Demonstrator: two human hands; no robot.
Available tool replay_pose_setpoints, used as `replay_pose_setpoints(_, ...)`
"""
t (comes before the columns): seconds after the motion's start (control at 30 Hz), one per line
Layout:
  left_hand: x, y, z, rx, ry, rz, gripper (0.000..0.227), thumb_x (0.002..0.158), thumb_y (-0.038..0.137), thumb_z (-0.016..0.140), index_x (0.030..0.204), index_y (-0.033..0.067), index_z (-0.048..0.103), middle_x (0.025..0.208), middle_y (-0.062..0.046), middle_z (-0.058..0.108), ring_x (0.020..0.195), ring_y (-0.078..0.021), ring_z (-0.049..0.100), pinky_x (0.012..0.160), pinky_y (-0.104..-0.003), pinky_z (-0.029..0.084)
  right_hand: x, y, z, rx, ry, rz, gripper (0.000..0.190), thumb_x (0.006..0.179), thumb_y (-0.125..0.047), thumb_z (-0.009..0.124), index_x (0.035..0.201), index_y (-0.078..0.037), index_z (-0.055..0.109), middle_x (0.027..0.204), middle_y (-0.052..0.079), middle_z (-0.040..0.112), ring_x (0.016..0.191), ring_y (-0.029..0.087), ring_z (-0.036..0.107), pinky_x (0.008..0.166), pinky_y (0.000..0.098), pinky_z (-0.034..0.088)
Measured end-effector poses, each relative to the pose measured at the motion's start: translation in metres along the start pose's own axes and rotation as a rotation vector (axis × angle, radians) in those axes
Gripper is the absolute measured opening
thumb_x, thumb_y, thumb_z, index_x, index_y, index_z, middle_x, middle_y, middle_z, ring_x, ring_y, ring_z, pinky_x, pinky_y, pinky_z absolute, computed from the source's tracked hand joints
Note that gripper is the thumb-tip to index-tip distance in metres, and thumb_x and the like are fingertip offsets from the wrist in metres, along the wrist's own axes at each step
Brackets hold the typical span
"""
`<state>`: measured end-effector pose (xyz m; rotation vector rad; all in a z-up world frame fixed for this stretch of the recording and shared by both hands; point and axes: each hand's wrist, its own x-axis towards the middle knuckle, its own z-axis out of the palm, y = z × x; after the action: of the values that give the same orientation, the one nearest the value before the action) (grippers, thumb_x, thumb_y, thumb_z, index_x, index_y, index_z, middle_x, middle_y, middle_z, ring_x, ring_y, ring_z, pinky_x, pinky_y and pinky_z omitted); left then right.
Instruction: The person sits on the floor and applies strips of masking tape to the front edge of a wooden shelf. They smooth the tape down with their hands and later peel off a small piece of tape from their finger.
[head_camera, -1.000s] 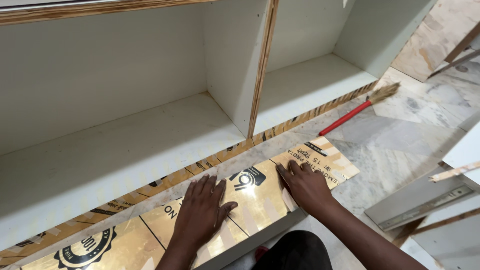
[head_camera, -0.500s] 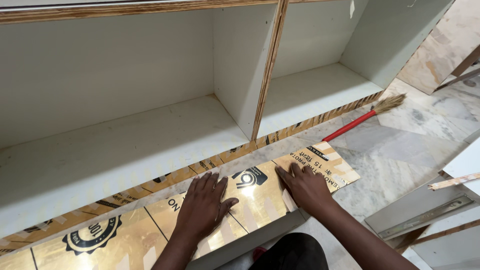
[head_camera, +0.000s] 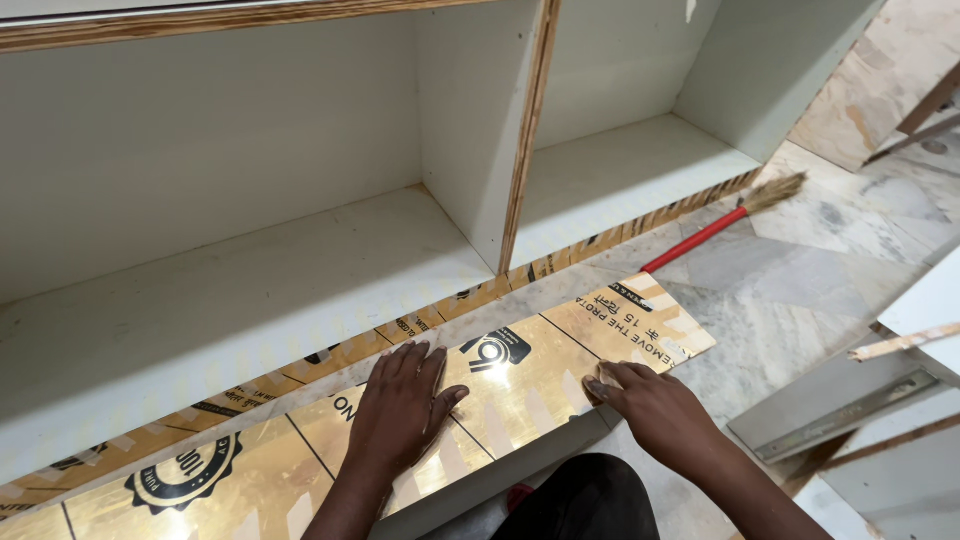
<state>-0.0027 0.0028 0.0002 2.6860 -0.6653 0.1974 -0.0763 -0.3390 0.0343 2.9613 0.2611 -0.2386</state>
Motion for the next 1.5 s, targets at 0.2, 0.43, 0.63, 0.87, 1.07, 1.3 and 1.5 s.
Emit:
replay_pose_setpoints(0.2, -0.002, 0.002, 0.001, 0.024, 0.009, 0.02, 0.069, 0.1, 0.062, 0.041, 0.144, 0.0089, 0.051, 0.15, -0.019, 0.048, 0.144, -0.0347, 0.037, 0.119, -0.051, 0.023, -0.005, -0.01, 0.003, -0.109, 0.177, 0.039, 0.081, 0.083, 0.001, 0.05, 0.158, -0.029, 0.043, 0.163, 0.01, 0.039, 0.149, 0.034, 0.036, 0.108, 0.0513, 0.041)
replay_pose_setpoints(0.43, 0.0, 0.001, -0.001, 0.03, 0.026, 0.015, 0.069, 0.099, 0.062, 0.042, 0.143, 0.0094, 0.052, 0.149, -0.018, 0.05, 0.144, -0.0337, 0.039, 0.119, -0.05, 0.025, -0.018, -0.021, 0.007, -0.075, 0.147, 0.016, 0.072, 0.087, -0.004, 0.054, 0.155, -0.027, 0.045, 0.164, 0.01, 0.038, 0.148, 0.034, 0.033, 0.112, 0.0531, 0.037)
replay_pose_setpoints(0.63, -0.001, 0.0, 0.0, 0.018, 0.038, 0.019, 0.069, 0.099, 0.061, 0.042, 0.142, 0.0094, 0.053, 0.149, -0.018, 0.05, 0.143, -0.0343, 0.039, 0.119, -0.05, 0.025, -0.034, -0.026, 0.0, -0.088, 0.062, 0.11, 0.077, 0.086, -0.006, 0.055, 0.155, -0.038, 0.045, 0.165, 0.005, 0.036, 0.152, 0.032, 0.029, 0.114, 0.0528, 0.034)
replay_pose_setpoints(0.87, 0.0, 0.001, 0.001, 0.014, 0.033, 0.007, 0.069, 0.1, 0.062, 0.041, 0.143, 0.0098, 0.052, 0.149, -0.018, 0.05, 0.143, -0.034, 0.039, 0.12, -0.049, 0.024, -0.024, -0.03, 0.007, -0.179, 0.175, 0.118, 0.075, 0.084, -0.007, 0.056, 0.155, -0.031, 0.046, 0.164, 0.007, 0.038, 0.152, 0.032, 0.029, 0.114, 0.0545, 0.033)
replay_pose_setpoints(1.07, 0.0, 0.0, 0.0, 0.005, 0.006, 0.001, 0.07, 0.099, 0.063, 0.041, 0.144, 0.0094, 0.051, 0.15, -0.018, 0.048, 0.144, -0.034, 0.037, 0.119, -0.05, 0.024, -0.042, -0.04, -0.001, -0.135, 0.057, 0.143, 0.074, 0.086, -0.009, 0.055, 0.155, -0.035, 0.043, 0.166, 0.005, 0.035, 0.155, 0.031, 0.023, 0.116, 0.0544, 0.029)
replay_pose_setpoints(1.3, -0.001, 0.0, 0.0, 0.018, 0.009, 0.004, 0.07, 0.099, 0.062, 0.041, 0.144, 0.0099, 0.05, 0.15, -0.017, 0.049, 0.145, -0.0329, 0.037, 0.119, -0.049, 0.024, -0.04, -0.046, -0.006, -0.155, -0.023, 0.186, 0.072, 0.09, -0.01, 0.053, 0.156, -0.036, 0.04, 0.166, 0.004, 0.033, 0.156, 0.03, 0.021, 0.119, 0.0529, 0.027)
replay_pose_setpoints(1.5, 0.0, -0.001, 0.002, 0.018, 0.019, 0.001, 0.07, 0.099, 0.063, 0.041, 0.144, 0.0102, 0.051, 0.15, -0.017, 0.048, 0.145, -0.0328, 0.037, 0.12, -0.049, 0.024, -0.049, -0.043, -0.003, -0.166, -0.051, 0.181, 0.072, 0.09, -0.011, 0.051, 0.156, -0.038, 0.039, 0.167, 0.003, 0.03, 0.155, 0.028, 0.021, 0.12, 0.0528, 0.024)
